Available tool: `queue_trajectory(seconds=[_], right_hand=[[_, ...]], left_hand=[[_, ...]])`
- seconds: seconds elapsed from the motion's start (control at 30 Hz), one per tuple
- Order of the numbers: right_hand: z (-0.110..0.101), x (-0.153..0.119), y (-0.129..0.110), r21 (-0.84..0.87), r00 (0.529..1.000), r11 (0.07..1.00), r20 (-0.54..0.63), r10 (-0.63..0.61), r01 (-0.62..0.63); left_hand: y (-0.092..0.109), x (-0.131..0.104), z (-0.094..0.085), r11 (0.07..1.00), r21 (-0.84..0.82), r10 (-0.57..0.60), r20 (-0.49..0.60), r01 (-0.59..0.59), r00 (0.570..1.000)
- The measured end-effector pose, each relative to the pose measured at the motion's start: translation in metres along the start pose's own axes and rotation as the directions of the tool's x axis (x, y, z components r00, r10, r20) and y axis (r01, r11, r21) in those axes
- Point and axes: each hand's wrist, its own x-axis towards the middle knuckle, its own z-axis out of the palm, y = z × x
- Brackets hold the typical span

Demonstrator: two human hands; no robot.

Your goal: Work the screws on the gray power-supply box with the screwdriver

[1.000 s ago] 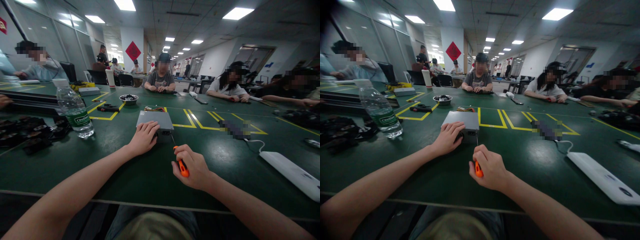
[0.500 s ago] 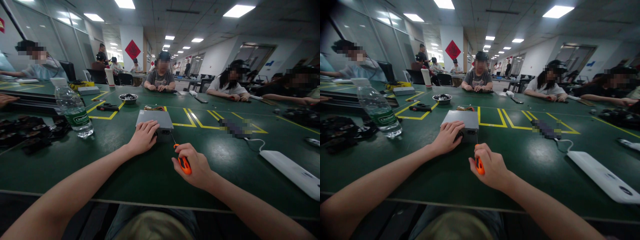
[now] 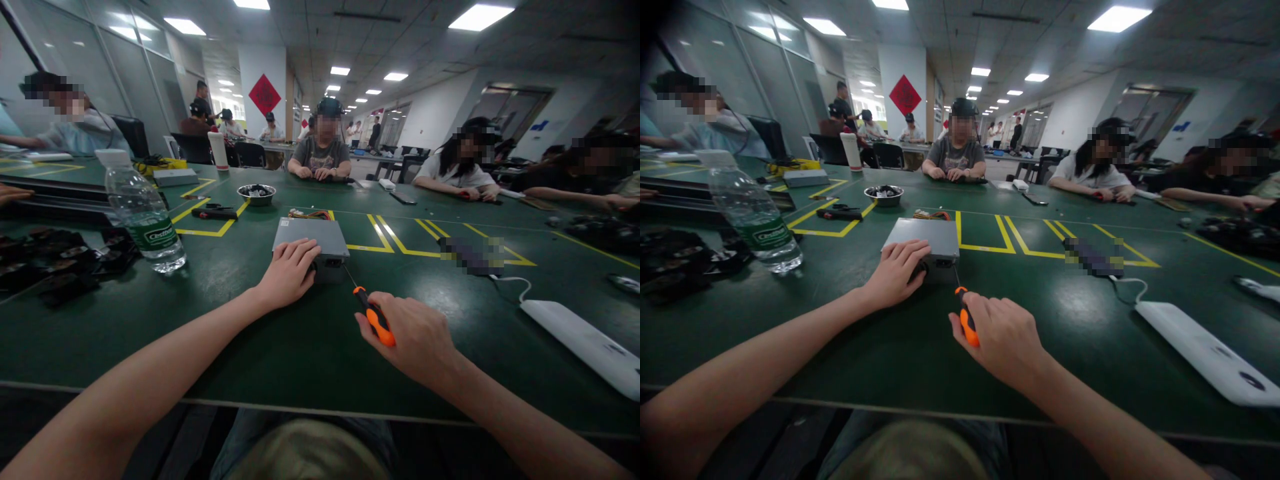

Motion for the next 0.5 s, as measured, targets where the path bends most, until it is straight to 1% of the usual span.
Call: queue_trajectory(seconds=[0.07,0.13,0.23,0.37,0.5], right_hand=[[-0.004,-0.003,-0.004,0.026,0.999,0.999,0.039,0.019,-0.02],[-0.007,-0.006,-0.008,0.004,0.998,1.0,0.066,0.009,-0.01],[-0.009,-0.005,-0.012,-0.009,0.995,0.998,0.083,0.064,-0.063],[-0.009,-0.003,-0.014,-0.01,0.977,0.979,0.066,0.204,-0.203],[-0.008,-0.004,-0.018,0.003,0.927,0.928,0.05,0.372,-0.373]], left_hand=[[0.0,0.0,0.0,1.0,-0.006,-0.003,0.0,0.003,1.0],[0.0,0.0,-0.001,1.0,-0.01,-0.005,0.003,0.005,1.0],[0.0,0.0,-0.002,1.0,-0.014,-0.005,0.008,0.005,1.0],[0.0,0.0,-0.002,1.0,-0.017,-0.004,0.007,0.004,1.0],[-0.001,0.0,-0.002,1.0,-0.011,-0.003,0.013,0.003,1.0]])
